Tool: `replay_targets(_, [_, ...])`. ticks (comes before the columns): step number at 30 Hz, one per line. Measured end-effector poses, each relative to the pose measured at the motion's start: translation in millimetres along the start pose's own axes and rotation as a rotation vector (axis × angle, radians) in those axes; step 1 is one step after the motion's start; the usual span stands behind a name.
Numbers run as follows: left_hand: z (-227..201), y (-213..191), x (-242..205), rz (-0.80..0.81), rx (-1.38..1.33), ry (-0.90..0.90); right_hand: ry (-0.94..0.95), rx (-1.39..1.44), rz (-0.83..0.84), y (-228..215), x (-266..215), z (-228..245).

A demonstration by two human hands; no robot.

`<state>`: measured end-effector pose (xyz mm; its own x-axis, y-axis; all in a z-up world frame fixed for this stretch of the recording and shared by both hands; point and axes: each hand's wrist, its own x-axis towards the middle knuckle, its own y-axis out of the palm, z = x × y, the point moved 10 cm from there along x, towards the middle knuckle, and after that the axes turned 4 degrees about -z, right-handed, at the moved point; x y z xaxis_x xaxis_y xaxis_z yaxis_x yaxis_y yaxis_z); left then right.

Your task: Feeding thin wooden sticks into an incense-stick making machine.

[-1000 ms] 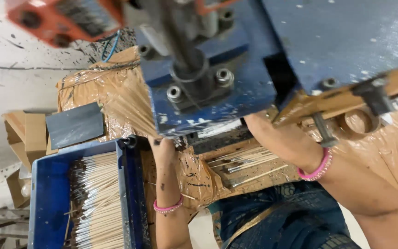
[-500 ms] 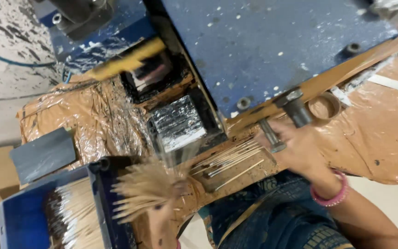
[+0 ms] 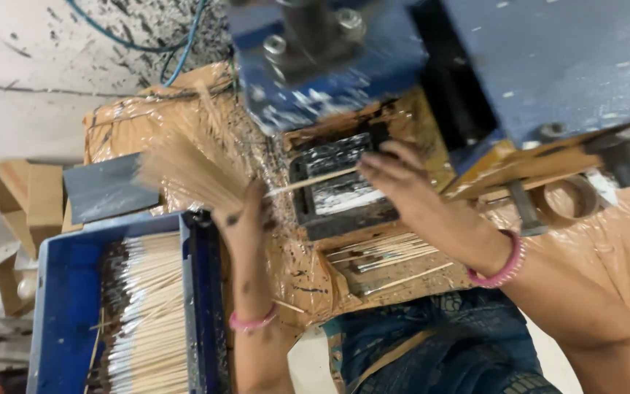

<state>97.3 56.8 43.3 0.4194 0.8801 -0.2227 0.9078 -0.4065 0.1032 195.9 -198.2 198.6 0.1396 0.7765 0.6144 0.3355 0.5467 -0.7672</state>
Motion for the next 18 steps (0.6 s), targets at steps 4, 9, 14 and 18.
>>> replay_targets(4, [23, 26, 23, 0.088, 0.096, 0.226, 0.302, 0.091, 0.214, 4, -9, -24])
replay_targets(9, [47, 20, 37, 0.131, -0.195, 0.322, 0.195, -0.065, 0.34, 37, -39, -16])
replay_targets(14, [55, 13, 37, 0.259, -0.22, 0.326, 0.819, 1.019, 0.11, 39, -31, -55])
replay_targets(18, [62, -11, 9, 0.021, -0.201, 0.106, 0.511, 0.852, 0.013, 7, -30, -61])
